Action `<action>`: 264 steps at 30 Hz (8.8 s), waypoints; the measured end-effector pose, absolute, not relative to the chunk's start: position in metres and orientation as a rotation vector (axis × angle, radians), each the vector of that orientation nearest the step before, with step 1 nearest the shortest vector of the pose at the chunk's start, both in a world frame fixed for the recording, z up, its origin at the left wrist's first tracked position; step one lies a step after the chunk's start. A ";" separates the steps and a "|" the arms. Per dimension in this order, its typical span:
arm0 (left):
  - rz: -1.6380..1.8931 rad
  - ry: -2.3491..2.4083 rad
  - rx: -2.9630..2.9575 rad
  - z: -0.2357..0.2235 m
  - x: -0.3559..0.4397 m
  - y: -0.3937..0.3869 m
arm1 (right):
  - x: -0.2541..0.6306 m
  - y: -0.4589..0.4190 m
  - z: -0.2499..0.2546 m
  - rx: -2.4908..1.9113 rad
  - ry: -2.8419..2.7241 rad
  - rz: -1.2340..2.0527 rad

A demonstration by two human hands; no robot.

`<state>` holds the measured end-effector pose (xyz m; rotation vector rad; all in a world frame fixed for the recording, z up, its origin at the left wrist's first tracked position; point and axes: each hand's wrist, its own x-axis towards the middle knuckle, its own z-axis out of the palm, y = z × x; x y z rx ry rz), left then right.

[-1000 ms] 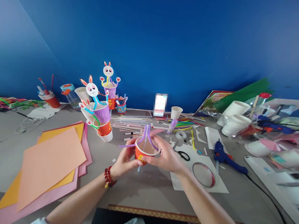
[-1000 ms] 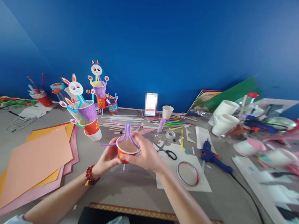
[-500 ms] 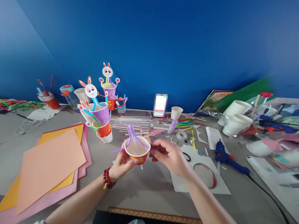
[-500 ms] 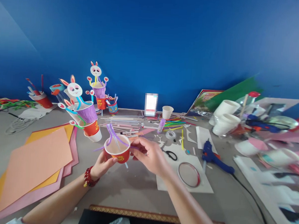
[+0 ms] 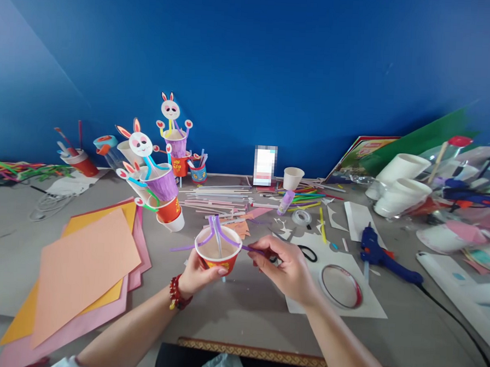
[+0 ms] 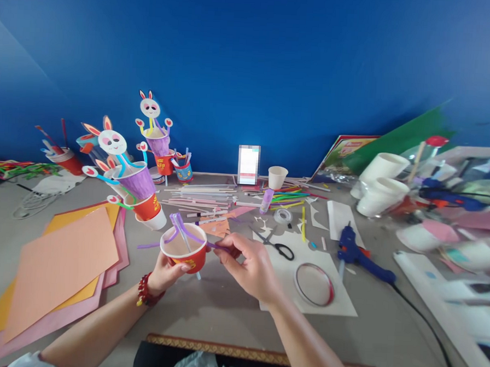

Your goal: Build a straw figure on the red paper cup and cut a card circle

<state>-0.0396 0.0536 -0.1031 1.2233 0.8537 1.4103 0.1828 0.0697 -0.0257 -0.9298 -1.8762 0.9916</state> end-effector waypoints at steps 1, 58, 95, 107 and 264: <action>1.411 0.837 1.207 -0.104 -0.040 0.054 | 0.183 0.070 -0.025 -0.924 -1.878 0.992; 1.352 0.643 1.062 -0.097 -0.030 0.053 | 0.187 0.083 -0.041 -0.715 -1.239 1.551; 1.076 0.500 1.033 -0.077 -0.017 0.040 | 0.150 0.102 -0.006 -0.804 -1.622 1.416; 1.126 0.534 0.960 -0.093 -0.022 0.047 | 0.145 0.112 -0.008 -0.802 -1.502 1.583; 1.372 1.352 2.511 0.028 0.004 0.004 | 0.185 0.028 0.009 -0.855 -1.863 0.712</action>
